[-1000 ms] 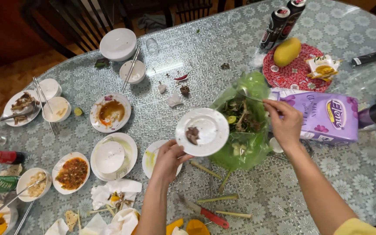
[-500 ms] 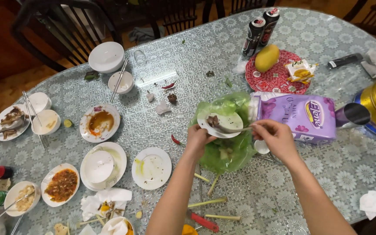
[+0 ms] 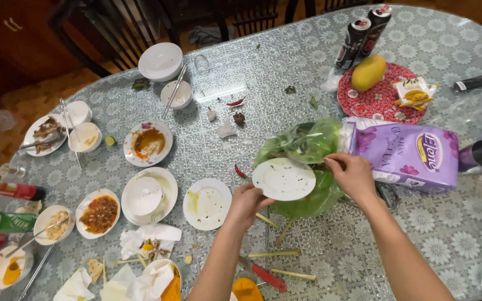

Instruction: The person clears leftover food from multiple small plates and bowls into a green plastic bag using a spoon and chopsticks. They scrape each dish and place the empty plates and bowls into a stack. The person also handles a tissue and a piece of fruit peel during the process.

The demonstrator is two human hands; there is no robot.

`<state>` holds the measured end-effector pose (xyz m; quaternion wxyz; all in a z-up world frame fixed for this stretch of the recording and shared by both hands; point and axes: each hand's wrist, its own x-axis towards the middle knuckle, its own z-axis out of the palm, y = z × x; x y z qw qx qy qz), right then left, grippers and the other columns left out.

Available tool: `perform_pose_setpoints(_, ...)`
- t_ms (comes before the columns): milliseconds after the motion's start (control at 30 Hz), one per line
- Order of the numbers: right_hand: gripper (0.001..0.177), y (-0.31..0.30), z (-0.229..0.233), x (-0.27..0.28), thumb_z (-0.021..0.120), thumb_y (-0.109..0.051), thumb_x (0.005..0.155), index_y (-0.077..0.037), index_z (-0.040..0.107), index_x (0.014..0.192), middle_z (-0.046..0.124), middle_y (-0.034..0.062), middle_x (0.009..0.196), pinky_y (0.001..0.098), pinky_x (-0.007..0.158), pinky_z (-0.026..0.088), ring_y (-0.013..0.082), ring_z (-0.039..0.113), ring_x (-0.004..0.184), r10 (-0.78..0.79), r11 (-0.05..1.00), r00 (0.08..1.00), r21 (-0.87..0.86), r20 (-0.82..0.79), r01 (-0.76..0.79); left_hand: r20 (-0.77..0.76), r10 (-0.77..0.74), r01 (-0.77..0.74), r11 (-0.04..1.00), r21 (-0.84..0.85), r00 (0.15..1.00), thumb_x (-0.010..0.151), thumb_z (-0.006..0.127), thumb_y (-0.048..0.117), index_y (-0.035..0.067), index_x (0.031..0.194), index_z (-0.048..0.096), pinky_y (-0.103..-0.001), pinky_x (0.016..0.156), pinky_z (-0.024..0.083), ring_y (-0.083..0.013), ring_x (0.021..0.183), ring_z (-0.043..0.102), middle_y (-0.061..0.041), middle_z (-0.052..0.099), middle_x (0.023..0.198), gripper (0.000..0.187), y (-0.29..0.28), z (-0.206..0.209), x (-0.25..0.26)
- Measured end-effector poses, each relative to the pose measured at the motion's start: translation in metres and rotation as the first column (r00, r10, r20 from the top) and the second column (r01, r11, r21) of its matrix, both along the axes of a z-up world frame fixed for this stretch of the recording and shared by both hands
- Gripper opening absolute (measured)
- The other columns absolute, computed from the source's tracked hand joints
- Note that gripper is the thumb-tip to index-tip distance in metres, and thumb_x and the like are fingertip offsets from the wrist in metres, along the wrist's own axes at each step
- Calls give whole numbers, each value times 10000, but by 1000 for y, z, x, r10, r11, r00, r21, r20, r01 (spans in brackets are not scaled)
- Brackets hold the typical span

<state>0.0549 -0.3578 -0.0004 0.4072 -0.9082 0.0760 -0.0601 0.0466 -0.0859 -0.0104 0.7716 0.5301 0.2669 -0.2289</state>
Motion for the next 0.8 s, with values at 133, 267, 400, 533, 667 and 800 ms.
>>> perform_pose_setpoints(133, 160, -16, -4, -10, 709, -174, 984, -145, 823, 1092, 785, 135, 892, 417, 816, 568, 306, 742, 880, -75, 994, 997, 72, -28, 77, -70, 158, -157, 987, 18, 985, 962, 470, -65, -222, 1441, 349, -478, 853, 676, -550, 1129, 650, -447, 508, 1305, 519, 38, 11, -44)
perform_pose_setpoints(267, 223, -5, 38, -24, 683, -238, 1039, -136, 795, 1203, 811, 96, 929, 294, 624, 504, 161, 728, 816, -163, 976, 939, 91, -303, 199, -228, 466, -436, 883, 172, 855, 980, 525, -46, -38, 1551, 334, -342, 873, 656, -340, 1204, 694, -253, 522, 1532, 602, 79, 18, -77)
perform_pose_setpoints(400, 229, 16, 33, -38, 680, -225, 1019, -121, 794, 1188, 823, 78, 998, 351, 820, 607, 183, 764, 892, -100, 986, 935, 89, -339, 138, -100, 537, -489, 818, 302, 837, 1009, 485, -24, -26, 1483, 446, -365, 921, 645, -343, 1148, 708, -221, 520, 1530, 475, 111, -23, -88)
perform_pose_setpoints(533, 178, 30, 13, -50, 713, -141, 978, -89, 824, 1107, 809, 115, 874, 339, 761, 581, 221, 765, 790, -42, 981, 982, 177, -185, 76, -60, 636, -593, 745, 306, 769, 1008, 443, -35, -47, 1577, 264, -475, 958, 596, -419, 1177, 637, -301, 419, 1496, 597, 119, -44, -95)
perform_pose_setpoints(667, 145, 43, 12, -56, 742, -73, 946, -76, 830, 1062, 794, 147, 818, 353, 733, 568, 264, 767, 757, -2, 982, 998, 188, -60, 13, 40, 636, -618, 730, 292, 771, 1016, 431, -54, -138, 1525, 315, -568, 939, 636, -493, 1273, 531, -348, 417, 1361, 529, 114, -60, -88)
perform_pose_setpoints(800, 149, 48, 11, -59, 750, -77, 936, -66, 831, 1061, 798, 158, 826, 369, 745, 573, 272, 772, 780, 17, 985, 997, 170, -78, -3, 29, 689, -670, 692, 271, 724, 1028, 446, -49, -124, 1528, 346, -587, 952, 617, -429, 1296, 496, -297, 407, 1347, 515, 113, -88, -84)
